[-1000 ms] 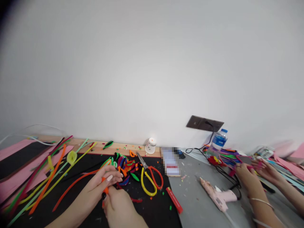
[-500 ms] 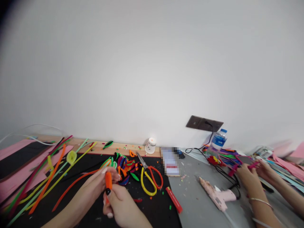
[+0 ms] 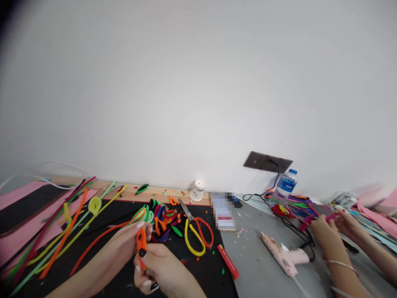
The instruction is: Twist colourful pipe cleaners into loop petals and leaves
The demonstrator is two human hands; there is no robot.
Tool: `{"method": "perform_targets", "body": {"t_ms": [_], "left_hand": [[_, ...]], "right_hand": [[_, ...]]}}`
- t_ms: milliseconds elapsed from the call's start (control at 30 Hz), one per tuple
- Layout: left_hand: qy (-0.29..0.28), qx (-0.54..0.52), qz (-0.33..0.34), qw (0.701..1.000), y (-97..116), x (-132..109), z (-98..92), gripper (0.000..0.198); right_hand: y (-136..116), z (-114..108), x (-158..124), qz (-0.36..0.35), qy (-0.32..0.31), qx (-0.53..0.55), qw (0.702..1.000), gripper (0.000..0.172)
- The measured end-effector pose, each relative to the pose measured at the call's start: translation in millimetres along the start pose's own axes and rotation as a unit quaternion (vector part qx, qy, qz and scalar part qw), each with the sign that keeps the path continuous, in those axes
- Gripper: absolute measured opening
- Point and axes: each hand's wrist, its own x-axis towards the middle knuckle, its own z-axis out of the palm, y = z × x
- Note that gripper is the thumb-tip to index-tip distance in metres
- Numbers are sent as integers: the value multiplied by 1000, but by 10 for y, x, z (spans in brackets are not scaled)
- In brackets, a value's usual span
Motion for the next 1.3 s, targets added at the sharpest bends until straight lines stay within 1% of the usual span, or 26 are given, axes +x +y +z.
{"method": "perform_targets", "body": {"t_ms": [300, 433, 533, 600, 667, 767, 800, 867, 967, 1067, 1133, 1200, 1233, 1300], "left_hand": [[1, -36, -4, 999, 13, -2, -2, 11], [-8, -43, -3, 999, 21, -1, -2, 9], [-15, -41, -4, 999, 15, 8, 15, 10], [-9, -42, -11, 999, 2, 10, 28, 11], [-7, -37, -18, 999, -15, 3, 39, 19], [-18, 13, -4, 1000, -31, -20, 57, 34], [-19, 46, 11, 999, -32, -28, 65, 36], [-5, 122, 50, 991, -29, -41, 83, 38], [34, 209, 91, 973, -10, -57, 114, 37], [75, 227, 97, 966, 18, -60, 122, 41], [96, 226, 117, 962, 34, -48, 100, 41], [108, 218, 145, 959, 45, -23, 61, 39], [111, 210, 155, 959, 47, -9, 40, 40], [115, 189, 153, 963, 51, 16, 6, 42]], "right_hand": [[-37, 27, 9, 14, -4, 21, 1000, 29], [-39, 28, 19, 14, -4, 20, 1000, 29], [-60, 30, 18, 2, 12, 29, 1000, 28], [-92, 40, 13, -8, 20, 41, 999, 28], [-125, 50, 6, -17, 13, 55, 998, 29], [-131, 41, 5, -20, -12, 70, 997, 29], [-117, 29, 10, -13, -19, 74, 997, 29], [-69, -4, 25, 9, -20, 74, 997, 30], [1, -41, 54, 32, 14, 43, 998, 33], [6, -36, 69, 42, 56, -3, 998, 40], [-28, -26, 67, 46, 92, -33, 994, 42], [-76, -30, 60, 33, 142, -68, 987, 40], [-101, -41, 56, 15, 171, -95, 981, 38], [-149, -78, 45, -39, 230, -183, 955, 34]]}}
